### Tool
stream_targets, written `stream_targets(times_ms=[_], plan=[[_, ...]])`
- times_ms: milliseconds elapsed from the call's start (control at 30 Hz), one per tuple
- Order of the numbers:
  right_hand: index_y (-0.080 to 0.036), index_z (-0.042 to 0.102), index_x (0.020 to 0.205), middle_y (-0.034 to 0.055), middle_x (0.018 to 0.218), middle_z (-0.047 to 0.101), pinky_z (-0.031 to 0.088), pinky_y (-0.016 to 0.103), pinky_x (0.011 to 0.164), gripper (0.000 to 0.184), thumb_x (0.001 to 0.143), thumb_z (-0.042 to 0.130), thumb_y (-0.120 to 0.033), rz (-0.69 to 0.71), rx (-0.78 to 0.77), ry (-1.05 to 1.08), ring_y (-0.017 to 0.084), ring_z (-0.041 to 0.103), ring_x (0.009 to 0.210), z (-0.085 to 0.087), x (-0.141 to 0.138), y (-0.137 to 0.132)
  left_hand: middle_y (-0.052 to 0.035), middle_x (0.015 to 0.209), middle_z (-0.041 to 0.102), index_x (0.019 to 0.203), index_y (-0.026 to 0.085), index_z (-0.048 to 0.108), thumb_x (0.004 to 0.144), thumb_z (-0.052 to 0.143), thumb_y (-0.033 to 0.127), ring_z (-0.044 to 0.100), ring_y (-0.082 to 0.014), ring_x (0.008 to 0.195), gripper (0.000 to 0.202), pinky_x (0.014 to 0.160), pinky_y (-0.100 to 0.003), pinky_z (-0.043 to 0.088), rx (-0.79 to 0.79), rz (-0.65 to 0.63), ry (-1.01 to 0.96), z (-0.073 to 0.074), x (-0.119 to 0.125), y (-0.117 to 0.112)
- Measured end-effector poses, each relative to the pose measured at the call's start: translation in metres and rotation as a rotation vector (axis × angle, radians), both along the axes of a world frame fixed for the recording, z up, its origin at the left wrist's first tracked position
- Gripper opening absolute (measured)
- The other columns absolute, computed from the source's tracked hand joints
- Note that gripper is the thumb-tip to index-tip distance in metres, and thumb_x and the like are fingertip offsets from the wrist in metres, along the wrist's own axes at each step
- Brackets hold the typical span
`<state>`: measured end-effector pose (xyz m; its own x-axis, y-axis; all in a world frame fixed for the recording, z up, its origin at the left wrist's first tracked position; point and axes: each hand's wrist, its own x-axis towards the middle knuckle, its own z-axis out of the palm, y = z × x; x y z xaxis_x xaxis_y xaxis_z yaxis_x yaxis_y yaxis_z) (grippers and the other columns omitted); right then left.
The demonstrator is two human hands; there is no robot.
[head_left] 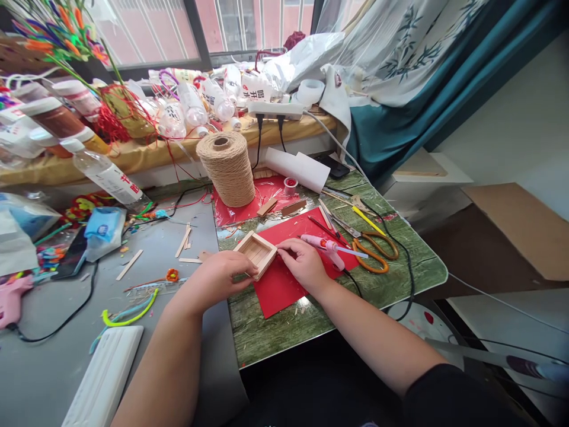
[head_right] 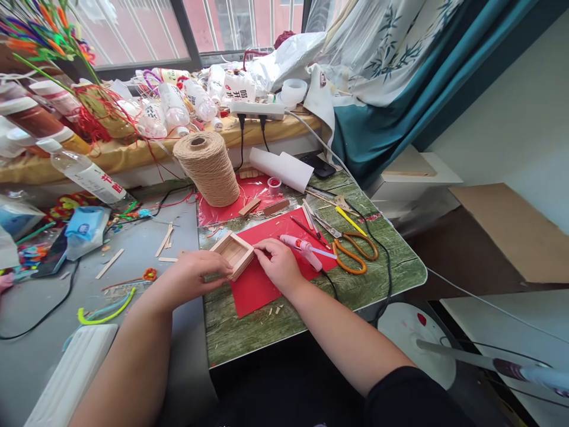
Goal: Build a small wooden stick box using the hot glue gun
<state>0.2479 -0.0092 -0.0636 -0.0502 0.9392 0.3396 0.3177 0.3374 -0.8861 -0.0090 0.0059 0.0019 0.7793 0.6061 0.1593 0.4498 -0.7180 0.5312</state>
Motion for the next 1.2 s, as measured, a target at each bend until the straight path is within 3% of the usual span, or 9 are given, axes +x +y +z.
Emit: stream_targets(times_ms=[200,500,700,800,900,967,1100,1200], plan=[[-0.024,0.075,0.114,0.0088,0.113,0.075,0.061,0.038,0.093,0.019,0.098,0.065,-0.023,-0.002,-0.017,0.04,0.022,0.073,0.101,-0.003,-0.003,-0.004,-0.0035,0.098,0.08,0.1,0.024,0.075,0.094,0.068,0.022,0.075,-0.0196,0.092,0.009,0.085,-0.036,0.059,0.042,0.014,0.018,0.002,0.001,-0.002],[-0.024,0.072,0.101,0.0067,0.1,0.074,0.058,0.039,0.091,0.012,0.097,0.063,-0.017,0.035,0.096,-0.062,0.023,0.069,0.098,0.006,-0.001,-0.005,-0.0036,0.098,0.078,0.101,0.023,0.073,0.089,0.068,0.017,0.072,-0.022,0.095,0.014,0.085,-0.038,0.055,0.041,0.043,0.097,0.003,0.002,-0.005],[-0.025,0.07,0.1,0.0067,0.102,0.071,0.058,0.04,0.094,0.012,0.095,0.063,-0.017,0.048,0.085,-0.048,0.024,0.069,0.1,0.006,-0.004,-0.008,-0.0039,0.095,0.076,0.099,0.023,0.072,0.092,0.072,0.03,0.071,-0.0216,0.092,0.009,0.082,-0.038,0.055,0.029,0.021,0.097,0.01,0.005,-0.007],[-0.025,0.067,0.1,0.0064,0.101,0.069,0.06,0.035,0.08,0.007,0.096,0.063,-0.021,0.011,0.0,0.001,0.022,0.068,0.093,0.004,-0.005,-0.008,-0.0055,0.1,0.077,0.097,0.023,0.071,0.098,0.066,0.029,0.07,-0.0213,0.095,0.008,0.087,-0.039,0.056,0.113,0.033,0.01,0.012,0.006,-0.007],[-0.024,0.065,0.103,0.0063,0.102,0.069,0.06,0.033,0.077,0.008,0.096,0.063,-0.024,-0.015,-0.058,0.031,0.021,0.068,0.09,0.002,-0.006,-0.006,-0.0055,0.107,0.077,0.102,0.024,0.07,0.099,0.064,0.024,0.07,-0.0228,0.102,0.007,0.096,-0.044,0.055,0.246,0.143,-0.115,0.011,0.009,-0.008],[-0.024,0.066,0.102,0.0059,0.102,0.069,0.059,0.035,0.083,0.008,0.095,0.063,-0.022,0.005,-0.035,0.013,0.021,0.068,0.093,0.002,-0.006,-0.005,-0.0075,0.12,0.075,0.115,0.026,0.069,0.096,0.068,0.029,0.068,-0.0263,0.113,0.019,0.103,-0.049,0.053,0.275,0.247,-0.132,0.008,0.011,-0.008],[-0.024,0.066,0.095,0.0042,0.094,0.07,0.055,0.035,0.082,0.003,0.095,0.063,-0.022,0.052,-0.008,-0.038,0.021,0.067,0.09,0.003,-0.005,-0.006,-0.0164,0.157,0.052,0.152,0.027,0.049,0.08,0.084,0.052,0.051,-0.0406,0.141,0.083,0.113,-0.062,0.045,0.188,0.379,0.026,-0.004,0.019,-0.009],[-0.024,0.063,0.088,0.0021,0.085,0.068,0.053,0.033,0.075,0.007,0.094,0.064,-0.025,0.121,-0.03,-0.051,0.019,0.064,0.079,0.005,-0.004,-0.008,-0.0163,0.159,0.049,0.157,0.027,0.043,0.08,0.083,0.049,0.049,-0.0409,0.143,0.09,0.115,-0.061,0.044,0.125,0.364,0.077,-0.012,0.022,-0.008]])
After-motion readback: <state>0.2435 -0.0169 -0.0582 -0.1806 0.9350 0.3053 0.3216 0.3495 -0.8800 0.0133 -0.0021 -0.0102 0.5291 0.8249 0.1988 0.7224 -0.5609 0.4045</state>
